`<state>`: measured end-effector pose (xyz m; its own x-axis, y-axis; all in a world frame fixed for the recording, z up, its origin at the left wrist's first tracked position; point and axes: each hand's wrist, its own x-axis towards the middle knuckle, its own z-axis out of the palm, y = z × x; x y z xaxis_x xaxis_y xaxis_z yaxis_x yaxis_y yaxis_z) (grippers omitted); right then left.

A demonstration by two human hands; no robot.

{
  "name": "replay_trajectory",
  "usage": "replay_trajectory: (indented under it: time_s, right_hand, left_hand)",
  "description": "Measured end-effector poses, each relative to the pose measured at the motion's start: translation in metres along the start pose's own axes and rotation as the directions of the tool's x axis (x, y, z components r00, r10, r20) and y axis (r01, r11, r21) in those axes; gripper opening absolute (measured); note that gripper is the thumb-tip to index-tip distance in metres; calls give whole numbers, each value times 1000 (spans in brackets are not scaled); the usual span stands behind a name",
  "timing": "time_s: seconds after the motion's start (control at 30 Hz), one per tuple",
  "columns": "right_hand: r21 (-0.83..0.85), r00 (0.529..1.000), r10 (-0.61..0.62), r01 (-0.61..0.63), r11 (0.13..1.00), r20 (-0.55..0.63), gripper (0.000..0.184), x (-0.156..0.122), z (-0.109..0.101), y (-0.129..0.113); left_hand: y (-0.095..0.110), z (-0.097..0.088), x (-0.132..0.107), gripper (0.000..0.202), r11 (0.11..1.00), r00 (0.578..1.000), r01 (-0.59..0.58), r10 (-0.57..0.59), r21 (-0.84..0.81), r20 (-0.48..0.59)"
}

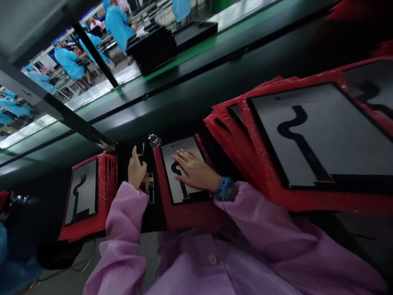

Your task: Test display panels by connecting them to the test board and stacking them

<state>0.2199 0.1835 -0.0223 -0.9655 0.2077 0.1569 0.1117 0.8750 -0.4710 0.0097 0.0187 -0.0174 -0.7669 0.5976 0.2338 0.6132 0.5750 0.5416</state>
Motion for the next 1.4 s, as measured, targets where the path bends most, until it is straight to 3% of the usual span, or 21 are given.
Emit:
replay_trajectory:
  time_s: [0.13,0.27,0.33,0.43,0.5,0.57,0.67,0.73,0.8,0.9,1.03,1.13,1.27,1.4]
  right_hand:
    - [-13,999,38,-38,999,-2,80,0,7,3]
    - [10,999,33,-33,999,5,74,-3,5,3]
    - [78,1000,5,-3,997,-26,65,-5,2,2]
    - [329,996,-20,47,943,-87,53,-8,-1,0]
    - [600,995,25,38,799,-95,57,-10,-1,-1]
    - [835,990,120,-8,550,-69,76,-12,0,-2]
    - [982,957,291,-69,177,15,100,-13,-2,-5]
    - [994,930,353,-109,0,102,88,-12,-5,-8]
    - [985,924,340,-158,-69,172,63,-10,-6,-12]
    - [984,943,291,-176,17,163,65,-5,-4,-18]
    - [976,963,251,-141,167,96,56,-4,5,-22]
    - [920,983,180,-101,380,33,48,-5,8,-18]
    - [708,996,26,43,704,-86,35,-4,5,-13]
    - [528,983,-84,160,834,-166,25,-2,3,-9]
  left_hand:
    - [-1,-2,-3,74,924,990,101,-129,-368,-53]
    - [1,-2,-5,52,669,990,104,-137,-736,15]
    - [3,-2,-5,44,590,996,45,-94,-806,-13]
    - [5,-1,-4,43,624,1000,-8,-18,-782,-24]
    - [6,1,-4,43,643,999,-31,44,-766,-4]
    - [8,2,-6,44,618,996,-58,90,-784,-2]
    - [13,4,-12,41,602,993,-61,114,-796,10]
    - [17,3,-15,43,637,986,-82,165,-766,33]
    - [20,1,-16,49,710,967,-164,254,-685,32]
    - [23,-2,-18,52,805,930,-278,362,-525,64]
    - [26,-4,-21,31,847,903,-300,401,-439,157]
    - [28,-4,-23,21,863,890,-334,421,-379,176]
    - [30,-3,-23,24,868,858,-362,453,-338,243]
    - [32,-3,-25,22,874,820,-379,469,-304,329]
